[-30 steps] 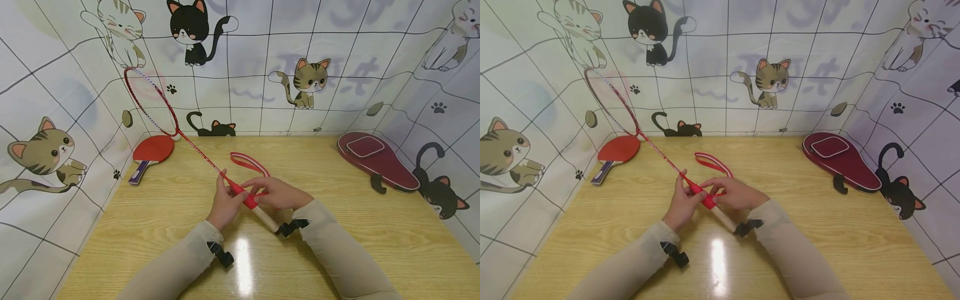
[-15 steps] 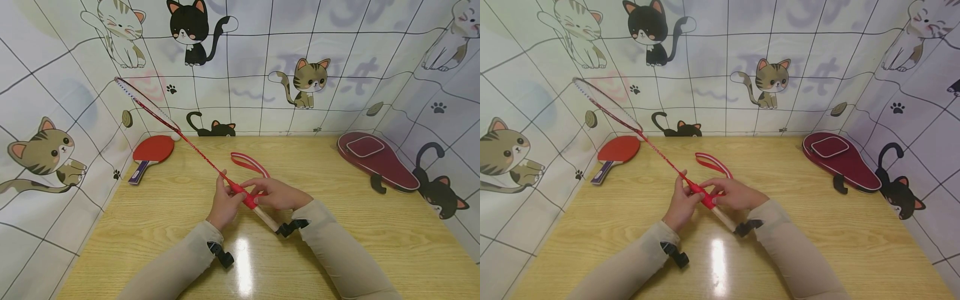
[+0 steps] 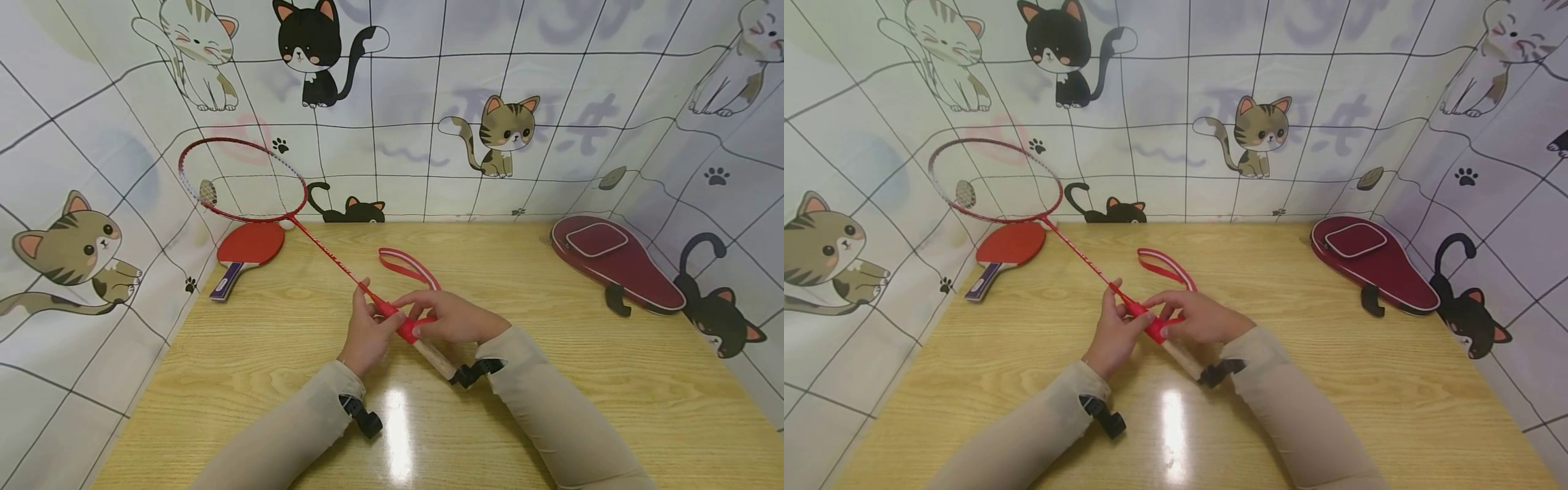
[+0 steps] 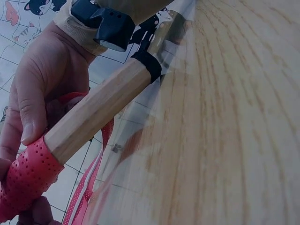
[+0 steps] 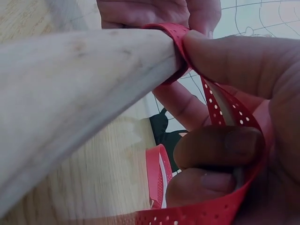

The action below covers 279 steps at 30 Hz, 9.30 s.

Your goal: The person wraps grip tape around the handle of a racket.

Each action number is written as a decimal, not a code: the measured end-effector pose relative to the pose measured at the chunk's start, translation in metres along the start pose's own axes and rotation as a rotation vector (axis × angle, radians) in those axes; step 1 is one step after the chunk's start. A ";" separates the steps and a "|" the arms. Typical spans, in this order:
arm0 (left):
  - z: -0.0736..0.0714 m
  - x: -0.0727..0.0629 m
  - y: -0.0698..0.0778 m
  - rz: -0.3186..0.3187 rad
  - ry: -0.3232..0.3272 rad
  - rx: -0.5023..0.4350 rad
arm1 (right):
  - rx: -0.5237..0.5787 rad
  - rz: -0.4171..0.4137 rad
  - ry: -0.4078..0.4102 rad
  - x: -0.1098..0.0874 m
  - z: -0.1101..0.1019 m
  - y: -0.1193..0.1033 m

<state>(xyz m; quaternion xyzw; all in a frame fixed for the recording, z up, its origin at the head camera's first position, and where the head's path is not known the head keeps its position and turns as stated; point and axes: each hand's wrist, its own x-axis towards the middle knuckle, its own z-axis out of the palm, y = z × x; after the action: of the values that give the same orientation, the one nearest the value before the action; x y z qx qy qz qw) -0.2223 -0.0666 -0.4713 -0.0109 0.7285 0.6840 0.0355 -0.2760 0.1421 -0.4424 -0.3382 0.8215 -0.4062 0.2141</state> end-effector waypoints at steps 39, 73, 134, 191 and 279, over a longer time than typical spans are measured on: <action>-0.003 0.004 -0.002 0.092 -0.090 -0.137 | 0.025 0.009 0.023 -0.012 -0.002 -0.004; 0.000 0.003 -0.005 0.079 -0.092 -0.048 | 0.043 -0.067 0.053 -0.011 0.000 0.002; 0.000 0.002 -0.003 0.030 -0.043 0.001 | 0.030 -0.026 0.043 -0.008 -0.001 0.007; 0.001 0.003 -0.004 0.040 -0.047 -0.094 | 0.059 -0.038 -0.012 -0.008 -0.002 0.012; 0.002 0.001 -0.003 0.055 -0.037 -0.026 | 0.094 0.011 -0.020 -0.008 0.001 0.008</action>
<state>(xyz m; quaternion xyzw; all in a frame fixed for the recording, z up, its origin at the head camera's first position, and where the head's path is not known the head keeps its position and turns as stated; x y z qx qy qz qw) -0.2235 -0.0650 -0.4742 0.0214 0.7189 0.6942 0.0298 -0.2733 0.1510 -0.4492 -0.3273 0.8010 -0.4399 0.2402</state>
